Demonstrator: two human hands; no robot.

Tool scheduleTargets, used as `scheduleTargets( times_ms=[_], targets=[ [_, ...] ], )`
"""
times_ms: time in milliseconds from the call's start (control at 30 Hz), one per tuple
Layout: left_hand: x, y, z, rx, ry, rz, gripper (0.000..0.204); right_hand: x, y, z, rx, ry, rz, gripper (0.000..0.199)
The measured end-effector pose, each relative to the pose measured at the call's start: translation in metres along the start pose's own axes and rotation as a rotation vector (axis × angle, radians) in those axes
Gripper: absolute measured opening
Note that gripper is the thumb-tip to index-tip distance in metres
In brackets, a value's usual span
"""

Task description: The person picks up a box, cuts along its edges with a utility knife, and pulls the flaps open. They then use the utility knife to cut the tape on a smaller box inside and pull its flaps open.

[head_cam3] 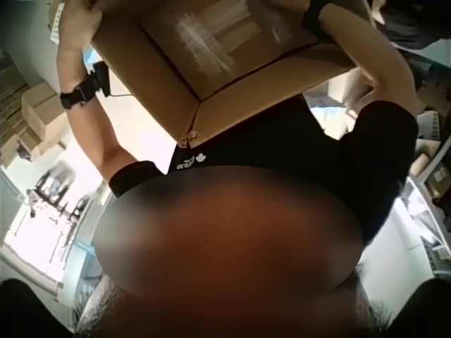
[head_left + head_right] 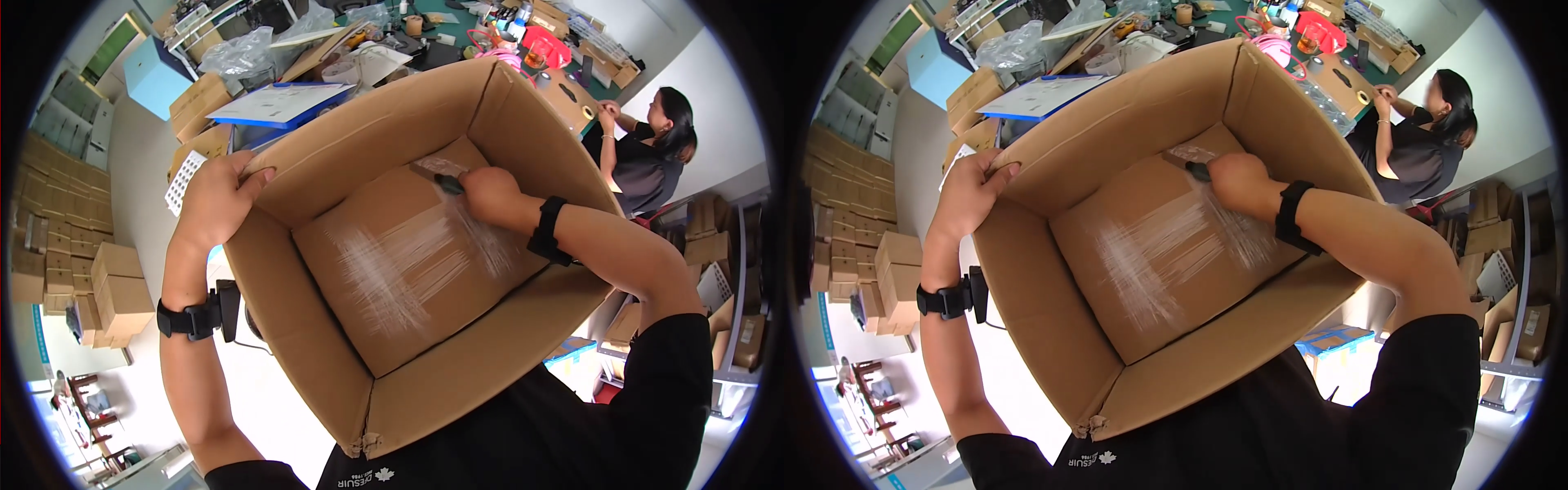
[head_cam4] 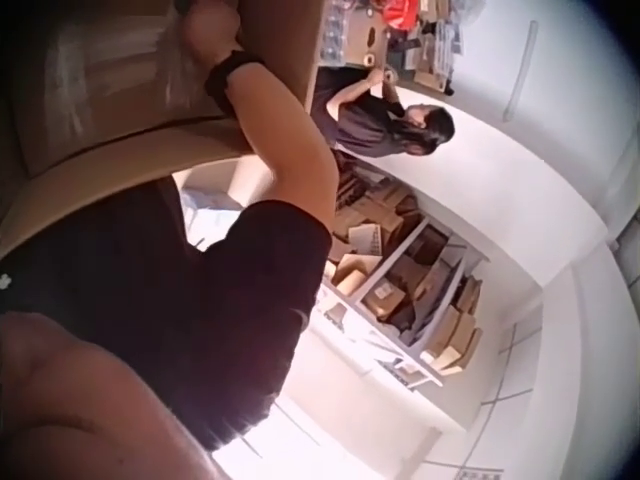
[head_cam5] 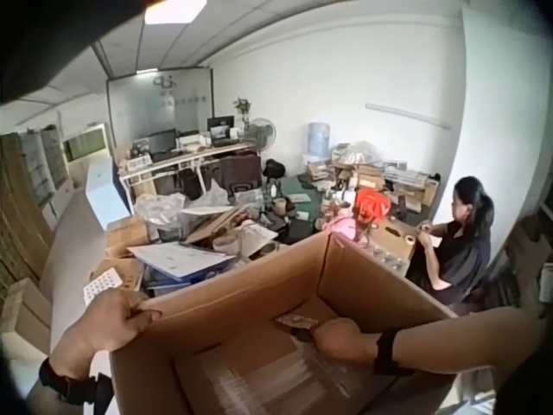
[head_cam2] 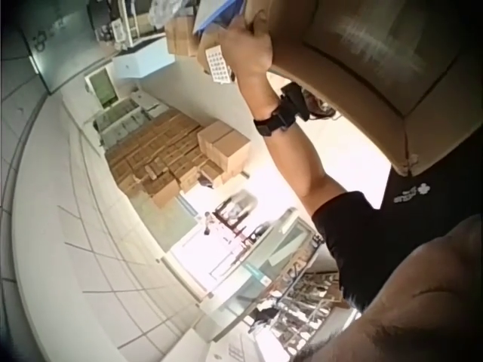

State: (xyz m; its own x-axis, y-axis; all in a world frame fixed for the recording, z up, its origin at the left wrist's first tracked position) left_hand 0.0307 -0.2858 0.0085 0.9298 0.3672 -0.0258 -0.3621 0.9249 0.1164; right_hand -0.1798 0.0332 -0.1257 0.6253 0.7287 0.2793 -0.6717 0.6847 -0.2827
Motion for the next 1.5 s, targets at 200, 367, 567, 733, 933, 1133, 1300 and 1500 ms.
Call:
scheduleTargets(
  times_ms=[200, 367, 567, 733, 933, 1133, 1300, 1500],
  targets=[
    [-0.002, -0.002, 0.000, -0.013, 0.010, 0.015, 0.035, 0.004, 0.013, -0.002, -0.214, 0.050, -0.059, 0.029],
    [-0.002, 0.004, 0.001, -0.007, 0.024, 0.002, 0.034, 0.014, 0.005, -0.016, -0.188, 0.035, 0.047, 0.039],
    [-0.002, 0.006, 0.002, -0.012, 0.037, 0.018, 0.032, -0.010, 0.005, 0.000, -0.352, 0.037, -0.237, 0.040],
    [0.000, 0.007, 0.000, -0.024, 0.026, 0.039, 0.030, -0.026, -0.010, 0.002, -0.587, 0.042, -0.439, 0.043],
    [0.000, 0.006, 0.001, -0.035, 0.046, 0.017, 0.029, -0.029, -0.012, -0.007, -0.490, 0.070, -0.360, 0.052],
    [-0.003, 0.005, 0.000, -0.049, 0.084, -0.018, 0.029, -0.029, -0.032, -0.049, -0.403, 0.272, -0.300, 0.047],
    [-0.002, 0.002, -0.001, -0.069, 0.051, 0.002, 0.030, -0.021, -0.091, -0.057, -0.514, 0.238, -0.274, 0.046],
    [-0.004, 0.001, -0.004, -0.121, 0.037, -0.006, 0.032, 0.001, -0.155, -0.073, -0.540, 0.003, -0.092, 0.051]
  ],
)
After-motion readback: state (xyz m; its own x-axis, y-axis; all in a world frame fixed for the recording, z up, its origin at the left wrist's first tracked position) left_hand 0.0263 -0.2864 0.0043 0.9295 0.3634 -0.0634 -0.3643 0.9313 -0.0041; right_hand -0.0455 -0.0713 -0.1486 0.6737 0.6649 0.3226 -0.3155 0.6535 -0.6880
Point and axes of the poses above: each hand's wrist, its own x-axis away from the middle knuckle, its own z-axis out of the back of the hand, y = z × x, the point moved 1 cm from there along -x, towards the middle knuckle, and after that the axes turned 15 degrees about -x, right-handed, at the moved point
